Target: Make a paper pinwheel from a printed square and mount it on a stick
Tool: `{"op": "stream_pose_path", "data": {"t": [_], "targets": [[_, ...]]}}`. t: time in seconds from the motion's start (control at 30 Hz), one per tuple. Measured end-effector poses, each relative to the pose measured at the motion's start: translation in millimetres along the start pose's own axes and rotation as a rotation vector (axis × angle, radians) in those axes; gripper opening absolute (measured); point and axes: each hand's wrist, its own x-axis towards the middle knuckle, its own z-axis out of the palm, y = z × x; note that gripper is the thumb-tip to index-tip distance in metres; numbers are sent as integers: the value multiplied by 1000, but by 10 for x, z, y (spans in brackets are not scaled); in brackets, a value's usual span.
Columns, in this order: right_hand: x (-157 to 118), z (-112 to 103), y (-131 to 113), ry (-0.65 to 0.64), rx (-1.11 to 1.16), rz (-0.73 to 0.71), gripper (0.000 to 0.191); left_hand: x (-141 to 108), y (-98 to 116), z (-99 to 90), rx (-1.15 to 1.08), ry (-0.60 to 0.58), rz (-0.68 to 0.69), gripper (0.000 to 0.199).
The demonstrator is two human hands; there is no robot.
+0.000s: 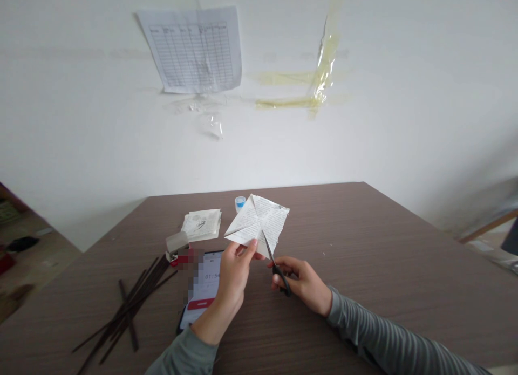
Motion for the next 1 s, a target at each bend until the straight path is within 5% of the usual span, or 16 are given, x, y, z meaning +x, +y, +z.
{"op": "stream_pose_path", "data": {"t": [1.0], "targets": [[60,-11,122,1,22,-40,72,-17,-11,-5,11,-10,-13,48]]}}
